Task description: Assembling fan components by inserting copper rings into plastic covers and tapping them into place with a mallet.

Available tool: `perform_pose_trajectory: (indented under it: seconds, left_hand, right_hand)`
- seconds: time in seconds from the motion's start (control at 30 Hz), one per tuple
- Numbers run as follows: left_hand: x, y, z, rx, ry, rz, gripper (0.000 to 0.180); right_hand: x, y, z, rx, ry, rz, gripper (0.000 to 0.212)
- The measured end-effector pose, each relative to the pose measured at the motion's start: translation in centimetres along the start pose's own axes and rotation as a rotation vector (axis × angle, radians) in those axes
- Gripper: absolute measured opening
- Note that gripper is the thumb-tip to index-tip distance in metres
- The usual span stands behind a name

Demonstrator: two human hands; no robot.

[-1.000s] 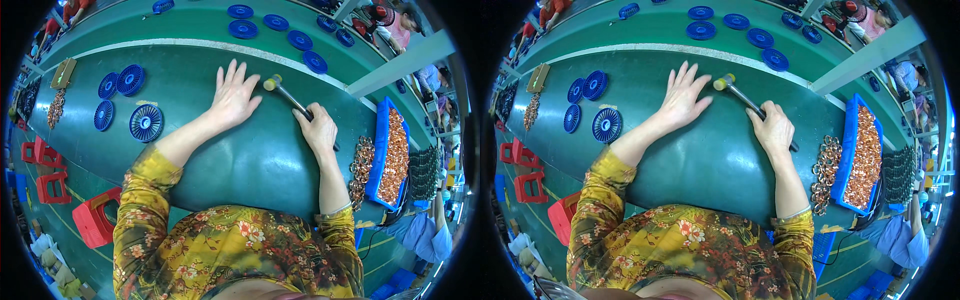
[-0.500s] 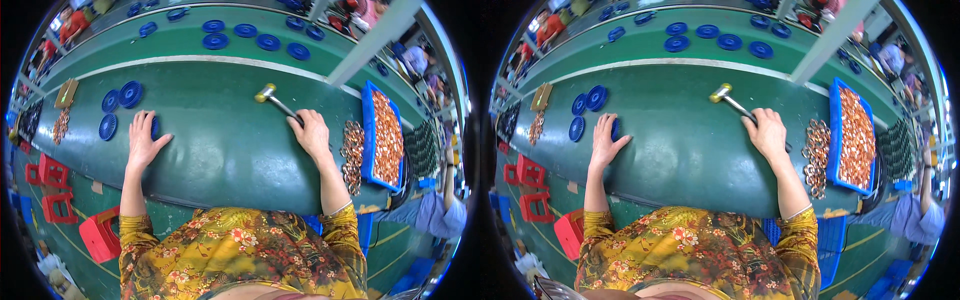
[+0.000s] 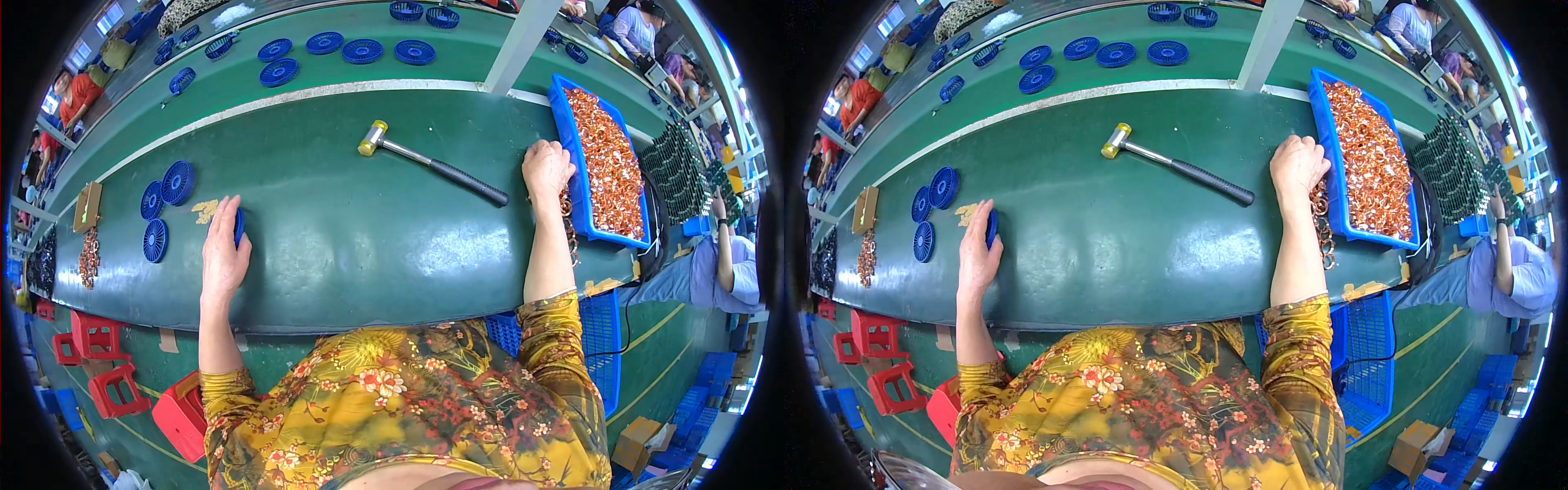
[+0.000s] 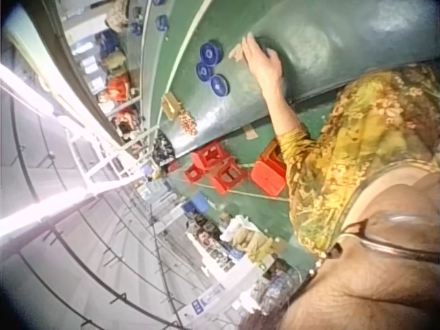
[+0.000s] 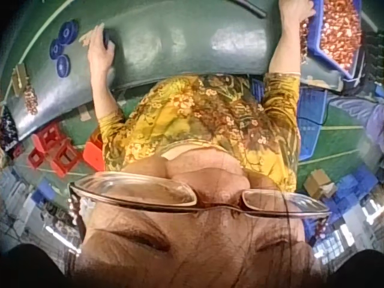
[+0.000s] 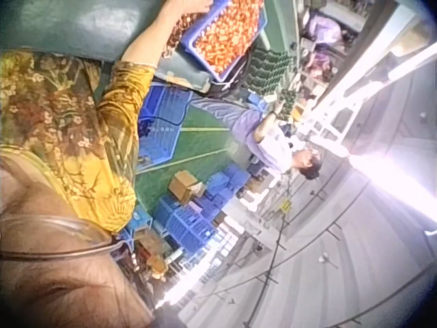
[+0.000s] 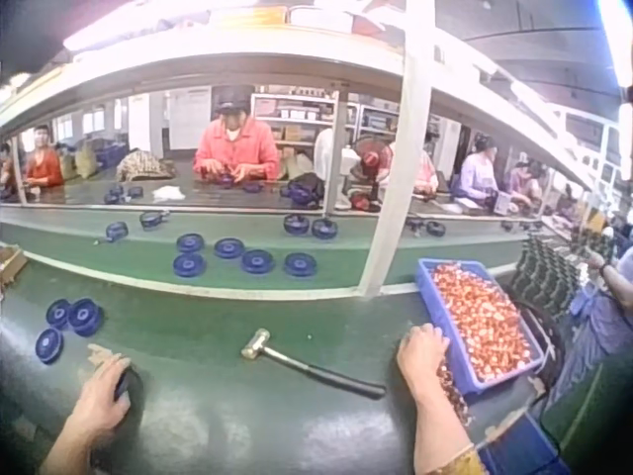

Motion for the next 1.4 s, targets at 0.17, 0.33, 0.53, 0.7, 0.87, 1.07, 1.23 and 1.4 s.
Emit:
perform_pose_trajectory:
  seconds: [0.17, 0.33, 0.53, 0.7, 0.87, 1.07, 1.23, 1.4]
  left_hand:
    - [-1.3, -0.6, -0.6, 0.188, -0.122, 0.185, 0.053]
    - [-2.7, -0.9, -0.4, 0.192, -0.227, 0.214, 0.039]
    - [-0.4, -0.8, -0.3, 0.362, -0.22, -0.189, 0.021]
    - [4.6, 2.7, -1.7, 0.246, -0.219, -0.98, 0.014]
    - [9.4, 4.3, -1.8, 0.149, -0.201, -1.19, 0.02]
    - [12.3, 6.5, -1.4, 0.056, -0.286, -1.428, 0.024]
    - [12.0, 7.5, -1.6, -0.005, -0.33, -1.448, 0.032]
    - [11.9, 7.7, -1.6, -0.024, -0.371, -1.497, 0.034]
  right_hand:
    - [-1.3, -1.0, -1.2, 0.068, -0.212, 0.503, 0.014]
    - [-4.5, -1.4, -2.3, -0.189, -0.347, 0.673, 0.017]
    - [-4.9, -0.4, -1.2, -0.082, -0.141, 0.55, 0.021]
    - [-5.3, -1.6, -2.3, -0.206, -0.245, 0.416, 0.025]
    - [-5.6, -2.4, -3.0, -0.231, -0.264, 0.637, 0.024]
    - [-8.6, -10.1, -7.0, -0.235, -0.377, 1.067, 0.016]
    - [-9.9, -12.8, -11.0, -0.204, -0.563, 1.103, 0.014]
    - [-11.6, -13.7, -12.4, -0.129, -0.657, 1.202, 0.014]
Point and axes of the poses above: each hand's wrist, its own z-axis towards the middle knuckle, its own y-axis out of the palm, x = y × z, the point moved 2 cm from there along z, towards the middle knuckle, and after that the axes turned 6 degrees about -z, right-handed, at the moved point
